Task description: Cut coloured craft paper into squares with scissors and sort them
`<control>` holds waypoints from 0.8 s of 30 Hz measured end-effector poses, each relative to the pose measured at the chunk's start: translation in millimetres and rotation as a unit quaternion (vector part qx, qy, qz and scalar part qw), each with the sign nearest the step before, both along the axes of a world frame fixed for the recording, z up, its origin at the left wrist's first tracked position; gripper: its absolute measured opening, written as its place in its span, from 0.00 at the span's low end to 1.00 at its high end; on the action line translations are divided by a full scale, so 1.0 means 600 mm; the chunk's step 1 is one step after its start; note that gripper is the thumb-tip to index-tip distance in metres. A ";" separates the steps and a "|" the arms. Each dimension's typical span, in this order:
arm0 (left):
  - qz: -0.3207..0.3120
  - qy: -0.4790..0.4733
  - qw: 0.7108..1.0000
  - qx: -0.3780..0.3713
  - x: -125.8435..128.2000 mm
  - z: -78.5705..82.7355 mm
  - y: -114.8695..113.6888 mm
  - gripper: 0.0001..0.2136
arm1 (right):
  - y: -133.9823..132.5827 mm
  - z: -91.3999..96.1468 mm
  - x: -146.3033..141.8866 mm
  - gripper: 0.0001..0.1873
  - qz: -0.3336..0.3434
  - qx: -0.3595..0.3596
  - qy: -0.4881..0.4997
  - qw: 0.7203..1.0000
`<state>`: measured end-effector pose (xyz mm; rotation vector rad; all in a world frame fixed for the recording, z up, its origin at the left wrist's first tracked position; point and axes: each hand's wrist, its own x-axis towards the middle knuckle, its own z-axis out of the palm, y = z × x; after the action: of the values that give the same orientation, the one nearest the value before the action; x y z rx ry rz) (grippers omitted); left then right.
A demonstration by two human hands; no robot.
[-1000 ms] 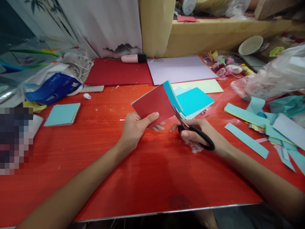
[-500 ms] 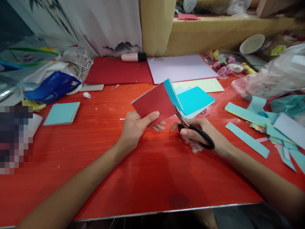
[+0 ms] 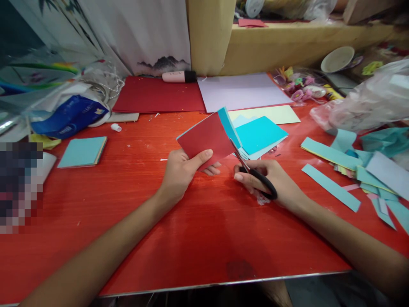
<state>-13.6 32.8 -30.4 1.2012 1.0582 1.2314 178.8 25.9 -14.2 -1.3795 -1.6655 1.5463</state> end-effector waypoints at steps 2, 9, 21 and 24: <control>0.001 0.003 1.000 0.000 0.000 0.000 -0.001 0.12 | 0.000 -0.001 -0.001 0.15 -0.003 -0.003 0.007 1.000; -0.018 0.008 1.000 -0.011 0.000 0.000 -0.003 0.13 | -0.001 -0.004 0.001 0.16 -0.004 0.000 -0.009 1.000; -0.034 -0.003 0.999 -0.023 0.004 0.000 -0.006 0.13 | -0.002 0.001 -0.002 0.19 -0.008 0.020 -0.023 1.000; -0.035 0.001 0.999 -0.032 0.004 0.000 -0.006 0.13 | -0.002 0.002 -0.003 0.19 -0.011 0.004 -0.023 1.000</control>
<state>-11.3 29.5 -30.6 1.1806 1.0422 1.1346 177.2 24.8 -13.1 -1.4343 -1.6755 1.5050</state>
